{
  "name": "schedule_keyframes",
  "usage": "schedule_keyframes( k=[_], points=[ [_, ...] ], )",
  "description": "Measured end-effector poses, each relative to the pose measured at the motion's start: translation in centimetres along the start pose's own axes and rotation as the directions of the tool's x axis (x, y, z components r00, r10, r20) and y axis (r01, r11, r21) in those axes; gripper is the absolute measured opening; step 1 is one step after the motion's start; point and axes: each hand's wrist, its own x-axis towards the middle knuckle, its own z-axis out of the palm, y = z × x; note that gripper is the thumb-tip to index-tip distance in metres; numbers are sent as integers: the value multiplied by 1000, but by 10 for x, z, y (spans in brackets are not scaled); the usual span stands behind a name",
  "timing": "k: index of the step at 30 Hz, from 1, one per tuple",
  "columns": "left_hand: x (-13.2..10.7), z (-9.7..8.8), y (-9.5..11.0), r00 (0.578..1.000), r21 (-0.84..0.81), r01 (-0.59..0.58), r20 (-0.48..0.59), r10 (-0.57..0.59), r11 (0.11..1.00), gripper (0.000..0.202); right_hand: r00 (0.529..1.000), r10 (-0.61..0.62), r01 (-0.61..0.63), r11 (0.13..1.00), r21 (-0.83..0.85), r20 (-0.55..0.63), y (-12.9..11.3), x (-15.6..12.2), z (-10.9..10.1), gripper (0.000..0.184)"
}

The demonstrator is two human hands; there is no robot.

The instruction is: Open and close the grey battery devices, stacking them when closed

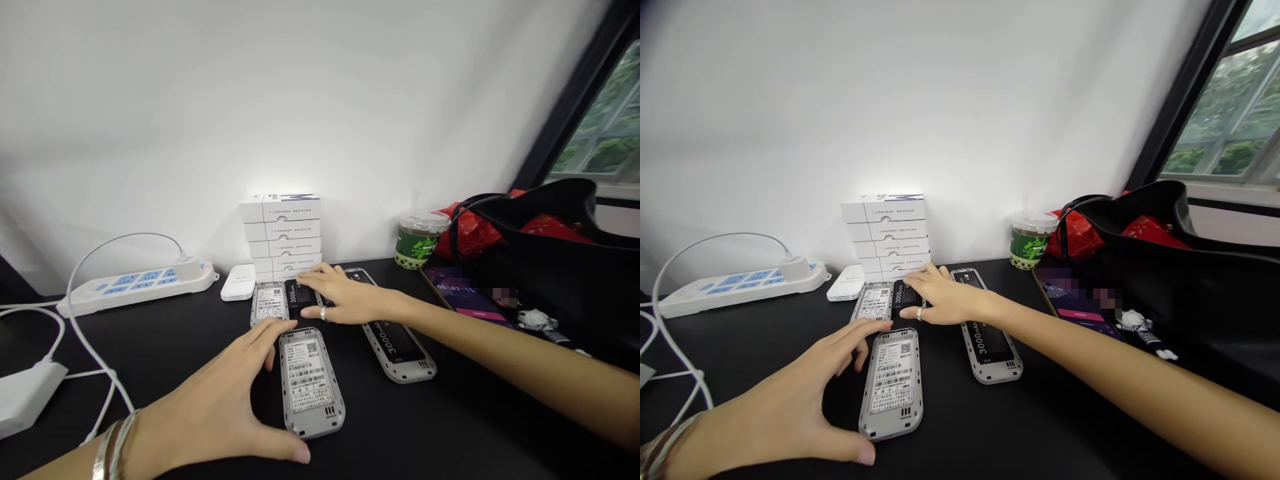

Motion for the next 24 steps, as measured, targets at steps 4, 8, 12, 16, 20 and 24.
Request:
schedule_keyframes(
  k=[4, 8, 12, 16, 20, 24],
  points=[
    [3, -4, 7, 1000, -6, 1, 17, 0, 1000, 102, 999, 26, -27, 999, -18, -23, 4, 19, 6, 54],
    [6, -7, 8, 998, -32, 16, 56, -14, 999, 90, 996, 68, -68, 998, 12, -56, 0, 18, 6, 55],
    [7, -9, 6, 997, -66, 40, 65, -36, 997, 77, 983, 128, -118, 989, 84, -129, -8, 6, 8, 59],
    [8, -9, 9, 995, -79, 52, 90, -45, 995, 76, 961, 174, -141, 977, 160, -217, -11, -7, 9, 57],
    [7, -8, 11, 991, -69, 101, 100, -94, 992, 78, 951, 157, -94, 967, 236, -265, -21, -17, 8, 60],
    [6, -5, 9, 994, -99, 79, 85, -71, 992, 77, 975, 129, -83, 966, 244, -179, -41, -34, 15, 67]
  ],
)
